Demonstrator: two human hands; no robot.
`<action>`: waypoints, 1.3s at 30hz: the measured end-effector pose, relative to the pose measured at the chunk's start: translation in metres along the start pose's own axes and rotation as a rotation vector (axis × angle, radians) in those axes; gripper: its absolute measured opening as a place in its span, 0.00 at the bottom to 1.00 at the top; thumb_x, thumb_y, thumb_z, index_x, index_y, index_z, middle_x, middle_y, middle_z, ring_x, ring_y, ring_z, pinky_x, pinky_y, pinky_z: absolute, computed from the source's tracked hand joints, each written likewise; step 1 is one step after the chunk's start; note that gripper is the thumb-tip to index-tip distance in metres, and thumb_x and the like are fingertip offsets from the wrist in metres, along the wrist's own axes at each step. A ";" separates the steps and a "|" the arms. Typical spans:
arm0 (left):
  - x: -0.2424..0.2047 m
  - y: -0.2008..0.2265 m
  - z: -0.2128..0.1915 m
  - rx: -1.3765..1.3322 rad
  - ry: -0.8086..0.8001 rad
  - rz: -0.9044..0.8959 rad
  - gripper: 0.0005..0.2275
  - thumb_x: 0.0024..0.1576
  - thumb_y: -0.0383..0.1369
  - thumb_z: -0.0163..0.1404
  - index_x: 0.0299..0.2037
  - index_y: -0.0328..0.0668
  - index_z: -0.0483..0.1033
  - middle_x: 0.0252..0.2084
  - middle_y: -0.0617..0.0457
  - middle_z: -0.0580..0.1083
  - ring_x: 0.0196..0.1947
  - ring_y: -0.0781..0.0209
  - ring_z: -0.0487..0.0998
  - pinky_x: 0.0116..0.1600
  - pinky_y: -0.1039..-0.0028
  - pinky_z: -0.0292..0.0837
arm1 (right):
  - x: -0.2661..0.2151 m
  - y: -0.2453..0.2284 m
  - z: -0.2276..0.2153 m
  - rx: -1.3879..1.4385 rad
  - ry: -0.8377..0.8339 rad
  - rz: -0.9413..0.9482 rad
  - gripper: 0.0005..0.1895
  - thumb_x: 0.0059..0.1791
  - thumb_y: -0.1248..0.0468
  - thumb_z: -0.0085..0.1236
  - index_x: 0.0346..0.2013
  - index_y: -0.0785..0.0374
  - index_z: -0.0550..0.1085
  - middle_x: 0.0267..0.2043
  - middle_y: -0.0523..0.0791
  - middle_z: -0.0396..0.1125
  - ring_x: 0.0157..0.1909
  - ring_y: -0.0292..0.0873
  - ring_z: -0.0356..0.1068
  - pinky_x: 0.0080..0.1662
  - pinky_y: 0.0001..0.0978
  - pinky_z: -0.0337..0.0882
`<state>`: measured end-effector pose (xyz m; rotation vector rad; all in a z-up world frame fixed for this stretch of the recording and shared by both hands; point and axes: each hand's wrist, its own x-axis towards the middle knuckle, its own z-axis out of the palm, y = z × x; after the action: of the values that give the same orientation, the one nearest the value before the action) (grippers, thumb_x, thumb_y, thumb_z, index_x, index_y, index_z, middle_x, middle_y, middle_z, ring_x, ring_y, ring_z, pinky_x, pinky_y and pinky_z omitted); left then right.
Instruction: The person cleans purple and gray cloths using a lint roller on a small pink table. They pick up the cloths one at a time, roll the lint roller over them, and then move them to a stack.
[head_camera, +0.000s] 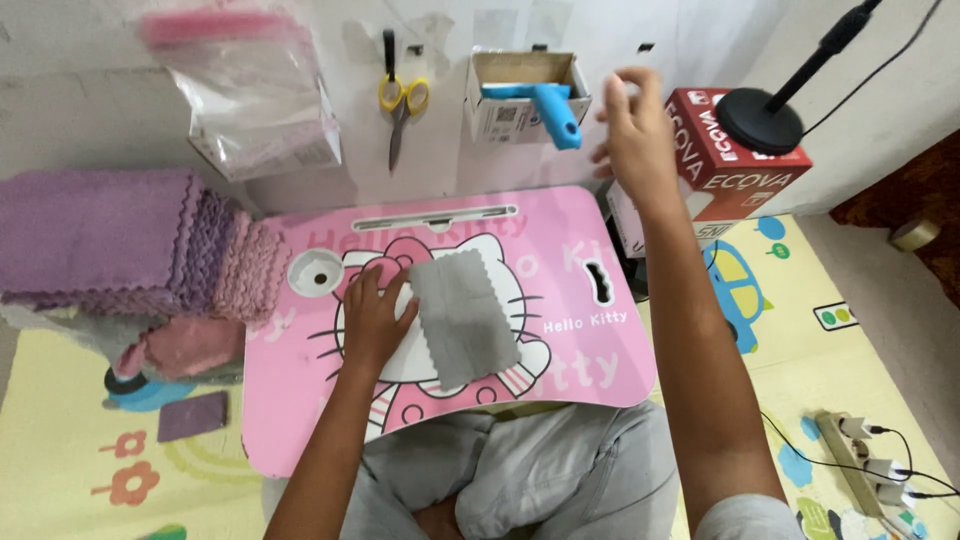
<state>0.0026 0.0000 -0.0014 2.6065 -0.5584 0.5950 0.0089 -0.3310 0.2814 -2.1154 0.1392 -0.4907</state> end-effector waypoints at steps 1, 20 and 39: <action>-0.001 -0.002 0.003 -0.004 0.034 0.010 0.20 0.59 0.41 0.54 0.61 0.49 0.74 0.60 0.40 0.69 0.62 0.39 0.67 0.64 0.48 0.62 | 0.000 0.026 0.005 0.027 0.155 -0.167 0.16 0.59 0.50 0.43 0.54 0.56 0.64 0.36 0.45 0.68 0.18 0.37 0.67 0.18 0.27 0.63; 0.033 -0.018 0.044 0.455 0.306 0.116 0.11 0.52 0.41 0.63 0.42 0.53 0.81 0.35 0.57 0.71 0.36 0.63 0.76 0.35 0.72 0.75 | -0.065 0.163 0.178 -0.581 -0.314 -0.332 0.11 0.52 0.65 0.60 0.49 0.55 0.81 0.46 0.47 0.71 0.46 0.52 0.74 0.45 0.46 0.78; 0.069 -0.005 0.013 -0.265 -0.066 -0.155 0.04 0.57 0.25 0.58 0.35 0.43 0.75 0.28 0.55 0.71 0.30 0.55 0.77 0.32 0.65 0.75 | -0.033 0.178 0.182 -0.347 -0.464 -0.163 0.11 0.45 0.71 0.61 0.41 0.59 0.79 0.36 0.48 0.74 0.41 0.53 0.77 0.45 0.51 0.76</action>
<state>0.0666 -0.0223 0.0195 2.3973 -0.4184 0.3598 0.0665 -0.2799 0.0364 -2.5357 -0.2323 -0.0573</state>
